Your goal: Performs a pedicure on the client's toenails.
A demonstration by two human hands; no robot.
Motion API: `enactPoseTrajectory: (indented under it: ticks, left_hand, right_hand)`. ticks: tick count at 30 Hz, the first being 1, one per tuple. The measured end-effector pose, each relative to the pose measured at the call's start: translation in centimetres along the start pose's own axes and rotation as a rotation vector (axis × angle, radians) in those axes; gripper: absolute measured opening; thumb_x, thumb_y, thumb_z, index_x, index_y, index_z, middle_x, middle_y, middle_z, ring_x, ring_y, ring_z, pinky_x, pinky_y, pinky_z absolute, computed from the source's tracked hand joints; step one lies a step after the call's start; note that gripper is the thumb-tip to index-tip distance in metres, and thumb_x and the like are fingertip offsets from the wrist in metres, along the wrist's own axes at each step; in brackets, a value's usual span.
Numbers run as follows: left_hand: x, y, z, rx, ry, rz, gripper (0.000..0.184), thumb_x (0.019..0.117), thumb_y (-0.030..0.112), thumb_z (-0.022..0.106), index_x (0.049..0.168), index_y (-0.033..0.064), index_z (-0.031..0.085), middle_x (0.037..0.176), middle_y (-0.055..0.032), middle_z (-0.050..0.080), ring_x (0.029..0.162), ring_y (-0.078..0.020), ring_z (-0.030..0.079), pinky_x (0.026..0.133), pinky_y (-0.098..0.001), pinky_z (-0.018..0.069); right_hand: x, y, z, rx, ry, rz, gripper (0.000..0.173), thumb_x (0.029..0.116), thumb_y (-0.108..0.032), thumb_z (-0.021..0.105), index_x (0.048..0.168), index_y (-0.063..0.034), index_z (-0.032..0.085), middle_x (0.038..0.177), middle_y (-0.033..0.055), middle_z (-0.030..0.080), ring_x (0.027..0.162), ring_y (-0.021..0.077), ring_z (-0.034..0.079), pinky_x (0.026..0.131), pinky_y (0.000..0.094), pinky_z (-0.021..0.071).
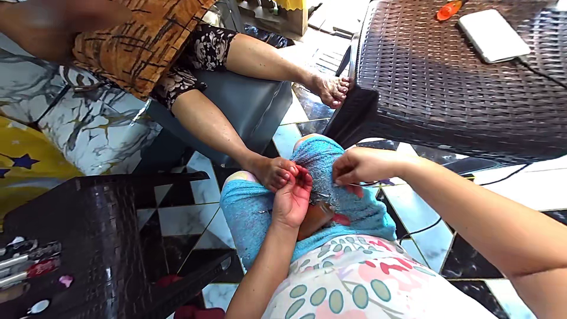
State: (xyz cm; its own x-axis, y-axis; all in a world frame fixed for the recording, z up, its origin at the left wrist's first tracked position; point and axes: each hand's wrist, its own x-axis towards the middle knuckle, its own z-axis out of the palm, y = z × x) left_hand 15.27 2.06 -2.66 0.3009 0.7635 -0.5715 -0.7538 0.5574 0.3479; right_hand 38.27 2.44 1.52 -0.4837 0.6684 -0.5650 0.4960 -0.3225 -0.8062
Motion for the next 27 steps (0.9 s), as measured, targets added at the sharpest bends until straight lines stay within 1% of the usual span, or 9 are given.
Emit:
enactPoseTrajectory:
  ticks: [1, 3, 6, 7, 10, 13, 15, 19, 27]
  left_hand:
    - [0.0, 0.0, 0.0, 0.005, 0.005, -0.001, 0.034, 0.1107, 0.01, 0.031, 0.097, 0.0029, 0.061, 0.09, -0.0118, 0.07, 0.086, -0.0235, 0.071, 0.088, -0.0359, 0.0589]
    - [0.1, -0.1, -0.2, 0.017, 0.009, 0.001, 0.033, 0.1106, 0.01, 0.032, 0.097, 0.0025, 0.061, 0.09, -0.0118, 0.07, 0.086, -0.0231, 0.071, 0.088, -0.0361, 0.0588]
    - [0.2, -0.1, -0.3, 0.032, 0.014, 0.007, 0.032, 0.1102, 0.009, 0.033, 0.097, 0.0019, 0.062, 0.091, -0.0124, 0.07, 0.088, -0.0234, 0.071, 0.089, -0.0359, 0.0588]
    - [0.2, -0.1, -0.3, 0.038, 0.019, 0.012, 0.032, 0.1101, 0.009, 0.033, 0.098, 0.0019, 0.062, 0.091, -0.0123, 0.07, 0.088, -0.0232, 0.072, 0.089, -0.0357, 0.0588]
    - [0.3, -0.2, -0.3, 0.049, 0.038, 0.023, 0.03, 0.1097, 0.008, 0.035, 0.1, 0.0023, 0.062, 0.093, -0.0115, 0.071, 0.089, -0.0223, 0.072, 0.09, -0.035, 0.0587]
    - [0.2, -0.3, -0.1, 0.049, 0.082, 0.038, 0.028, 0.1089, 0.006, 0.036, 0.099, 0.0021, 0.062, 0.092, -0.0116, 0.071, 0.088, -0.0221, 0.072, 0.089, -0.0346, 0.0592]
    - [0.2, -0.3, -0.2, 0.046, 0.083, 0.043, 0.028, 0.1086, 0.005, 0.037, 0.098, 0.0017, 0.062, 0.091, -0.012, 0.071, 0.088, -0.0226, 0.072, 0.089, -0.035, 0.0592]
    - [0.4, -0.3, -0.3, 0.061, 0.06, 0.036, 0.025, 0.1078, 0.004, 0.038, 0.097, 0.0018, 0.061, 0.089, -0.013, 0.07, 0.085, -0.0226, 0.072, 0.087, -0.0348, 0.0594]
    - [0.3, -0.5, 0.0, 0.059, 0.069, 0.042, 0.027, 0.1079, 0.004, 0.037, 0.096, 0.0025, 0.061, 0.088, -0.0123, 0.07, 0.083, -0.0229, 0.072, 0.086, -0.0357, 0.06]
  right_hand:
    - [-0.5, -0.1, -0.2, -0.12, -0.016, 0.093, 0.018, 0.1045, -0.012, 0.06, 0.098, 0.0011, 0.07, 0.07, 0.0085, 0.068, 0.056, 0.0144, 0.066, 0.057, 0.0305, 0.0571]
    - [-1.3, -0.9, -0.9, -0.268, -0.051, 0.176, 0.018, 0.1039, -0.013, 0.062, 0.097, 0.0013, 0.069, 0.068, 0.0091, 0.066, 0.054, 0.0155, 0.065, 0.059, 0.0322, 0.0588]
    - [-1.4, -3.0, -2.2, -0.311, 0.035, 0.044, 0.015, 0.1016, -0.013, 0.065, 0.094, -0.0024, 0.074, 0.07, 0.0075, 0.069, 0.056, 0.0163, 0.067, 0.06, 0.0354, 0.0604]
    - [-1.0, -4.0, -2.5, -0.234, 0.071, -0.009, 0.016, 0.1026, -0.013, 0.064, 0.097, -0.003, 0.074, 0.072, 0.0068, 0.069, 0.058, 0.0155, 0.066, 0.061, 0.0344, 0.0592]
    - [2.0, -4.5, -1.3, 0.309, 0.191, -0.135, 0.018, 0.1041, -0.011, 0.059, 0.098, 0.0016, 0.071, 0.068, 0.0058, 0.065, 0.051, 0.0082, 0.056, 0.048, 0.0219, 0.0468]
    - [3.7, -4.1, 1.3, 0.667, 0.253, -0.104, 0.019, 0.1046, -0.01, 0.056, 0.102, 0.0025, 0.07, 0.065, 0.0067, 0.062, 0.045, 0.0069, 0.051, 0.041, 0.0192, 0.0416]
    - [3.7, -3.7, 2.2, 0.743, 0.259, -0.043, 0.021, 0.1061, -0.015, 0.055, 0.104, -0.0002, 0.069, 0.064, 0.0055, 0.061, 0.044, 0.0059, 0.05, 0.04, 0.0185, 0.0415]
    - [3.5, -3.3, 2.8, 0.81, 0.247, 0.053, 0.02, 0.1069, -0.015, 0.054, 0.108, 0.0006, 0.067, 0.068, 0.0052, 0.065, 0.048, 0.0058, 0.055, 0.044, 0.0171, 0.0444]
    - [3.7, -4.3, 2.4, 0.729, 0.253, 0.098, 0.02, 0.106, -0.013, 0.056, 0.103, 0.002, 0.068, 0.067, 0.0067, 0.066, 0.046, 0.0071, 0.055, 0.043, 0.0184, 0.0447]
